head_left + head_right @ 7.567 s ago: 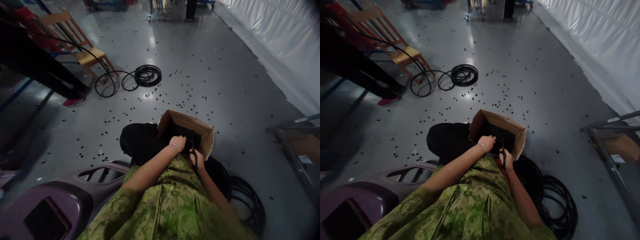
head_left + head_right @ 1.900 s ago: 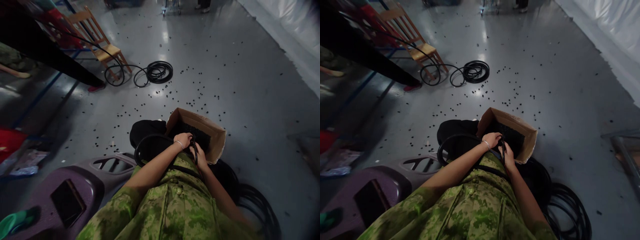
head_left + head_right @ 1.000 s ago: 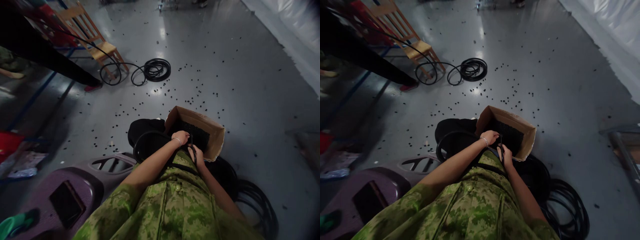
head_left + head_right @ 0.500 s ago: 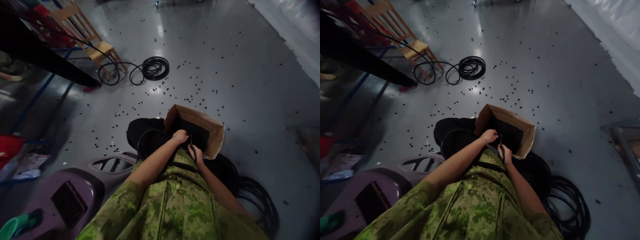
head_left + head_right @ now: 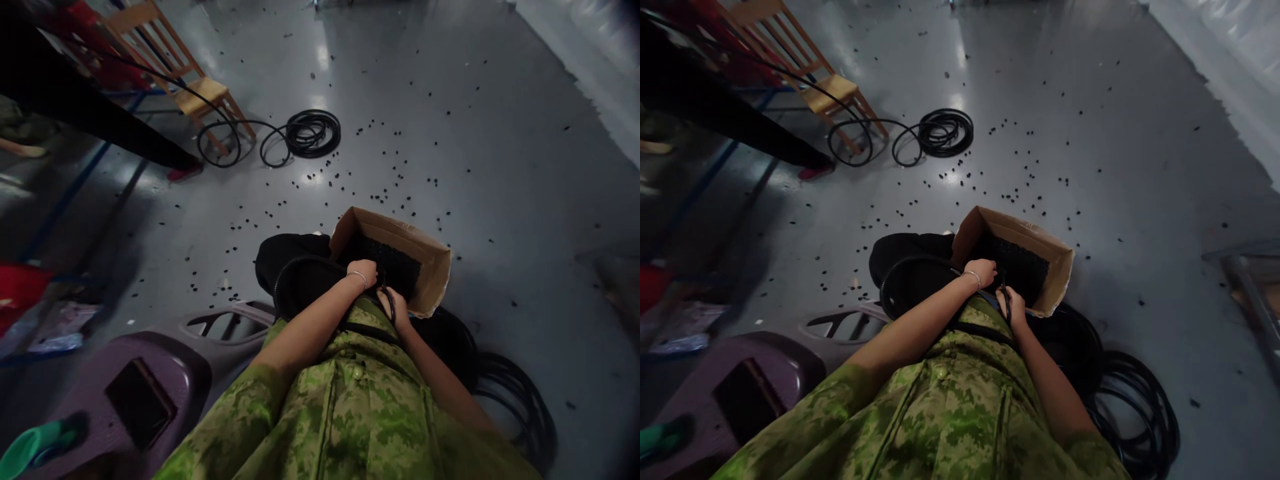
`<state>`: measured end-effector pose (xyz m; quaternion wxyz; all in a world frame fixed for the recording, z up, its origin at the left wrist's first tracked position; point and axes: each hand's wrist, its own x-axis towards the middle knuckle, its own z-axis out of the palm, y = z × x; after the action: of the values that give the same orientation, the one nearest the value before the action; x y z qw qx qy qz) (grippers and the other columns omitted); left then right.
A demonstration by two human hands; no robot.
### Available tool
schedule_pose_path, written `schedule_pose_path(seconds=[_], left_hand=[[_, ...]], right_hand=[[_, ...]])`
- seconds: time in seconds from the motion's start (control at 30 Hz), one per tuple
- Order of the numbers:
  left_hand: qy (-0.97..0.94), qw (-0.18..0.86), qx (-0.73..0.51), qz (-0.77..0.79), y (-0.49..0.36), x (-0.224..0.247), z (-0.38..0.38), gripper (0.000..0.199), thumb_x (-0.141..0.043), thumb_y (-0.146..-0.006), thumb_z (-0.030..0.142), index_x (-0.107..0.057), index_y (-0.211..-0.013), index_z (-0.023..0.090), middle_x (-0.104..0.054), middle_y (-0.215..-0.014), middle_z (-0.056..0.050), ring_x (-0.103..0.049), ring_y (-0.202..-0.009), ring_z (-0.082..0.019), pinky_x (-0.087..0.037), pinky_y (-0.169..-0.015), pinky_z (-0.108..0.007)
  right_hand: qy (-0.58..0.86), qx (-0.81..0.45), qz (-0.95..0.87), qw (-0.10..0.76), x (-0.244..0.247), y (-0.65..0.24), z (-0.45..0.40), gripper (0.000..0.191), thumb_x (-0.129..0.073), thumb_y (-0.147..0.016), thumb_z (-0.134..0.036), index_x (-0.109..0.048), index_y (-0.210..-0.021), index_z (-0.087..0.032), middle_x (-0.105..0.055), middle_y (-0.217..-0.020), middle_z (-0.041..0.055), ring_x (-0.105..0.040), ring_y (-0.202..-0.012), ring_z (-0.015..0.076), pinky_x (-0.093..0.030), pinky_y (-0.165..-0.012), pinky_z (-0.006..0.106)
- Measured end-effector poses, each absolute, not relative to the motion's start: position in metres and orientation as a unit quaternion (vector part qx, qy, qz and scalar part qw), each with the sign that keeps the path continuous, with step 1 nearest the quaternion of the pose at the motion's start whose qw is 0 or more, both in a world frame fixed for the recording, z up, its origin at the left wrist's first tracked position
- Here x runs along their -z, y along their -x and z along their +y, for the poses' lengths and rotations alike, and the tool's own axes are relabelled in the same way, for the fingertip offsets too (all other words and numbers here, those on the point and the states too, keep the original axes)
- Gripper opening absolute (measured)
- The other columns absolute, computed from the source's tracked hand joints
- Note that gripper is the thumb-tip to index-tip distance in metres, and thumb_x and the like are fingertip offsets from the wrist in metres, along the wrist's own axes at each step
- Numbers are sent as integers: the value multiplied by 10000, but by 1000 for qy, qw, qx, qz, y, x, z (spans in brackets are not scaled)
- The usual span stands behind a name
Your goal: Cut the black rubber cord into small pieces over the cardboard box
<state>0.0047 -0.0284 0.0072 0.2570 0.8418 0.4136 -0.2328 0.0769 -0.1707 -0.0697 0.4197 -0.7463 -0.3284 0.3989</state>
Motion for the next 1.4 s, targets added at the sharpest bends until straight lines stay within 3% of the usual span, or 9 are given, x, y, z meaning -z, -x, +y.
schedule_pose_path(seconds=[0.17,0.33,0.57,0.73,0.93,1.1,1.4], left_hand=[[-844,229,255,413,-7,-12,-34,257,-563,-854,276,-691,-1059,188,-682,-1109,-133,-633,-1035,-243,-471,-869,-325],[-863,159,240,414,-8,-16,-38,236,-528,-865,197,-714,-1006,159,-702,-1040,-150,-633,-1020,-268,-368,-978,-449],[-840,207,256,432,-7,-15,-33,257,-512,-893,261,-706,-1024,155,-695,-1051,-160,-643,-1011,-265,-477,-817,-340],[-846,206,218,442,-4,-14,-31,267,-509,-893,289,-674,-1083,198,-687,-1072,-130,-647,-992,-245,-487,-799,-321],[-857,204,167,443,-1,-12,-29,314,-474,-906,309,-623,-1183,303,-681,-1086,-72,-655,-941,-218,-484,-762,-311],[-859,204,154,444,-1,-18,-32,315,-469,-907,321,-635,-1174,298,-681,-1074,-68,-649,-937,-218,-474,-763,-311],[-862,207,156,436,-2,-21,-35,335,-456,-909,324,-618,-1202,304,-678,-1085,-68,-640,-939,-208,-466,-752,-293]], right_hand=[[750,-393,-343,408,78,-76,-172,474,-510,-719,-608,-698,-802,-181,-683,-729,48,-617,-712,220,-458,-676,307],[759,-378,-340,407,80,-76,-172,492,-500,-700,-641,-688,-754,-189,-656,-661,44,-599,-686,219,-437,-640,299],[766,-373,-341,397,84,-76,-170,435,-501,-701,-598,-682,-734,-205,-659,-649,42,-612,-668,221,-441,-651,311],[749,-398,-328,416,81,-77,-173,422,-542,-693,-583,-679,-762,-190,-669,-688,50,-611,-680,218,-449,-660,314],[709,-467,-266,456,69,-79,-186,477,-549,-743,-541,-649,-1037,-179,-672,-737,30,-608,-674,187,-453,-633,284],[730,-412,-331,433,59,-78,-181,400,-565,-746,-516,-666,-959,-193,-707,-927,65,-639,-871,227,-462,-796,323],[750,-402,-351,390,46,-79,-162,371,-510,-798,-445,-648,-1040,-200,-705,-843,44,-636,-776,196,-470,-725,297]])
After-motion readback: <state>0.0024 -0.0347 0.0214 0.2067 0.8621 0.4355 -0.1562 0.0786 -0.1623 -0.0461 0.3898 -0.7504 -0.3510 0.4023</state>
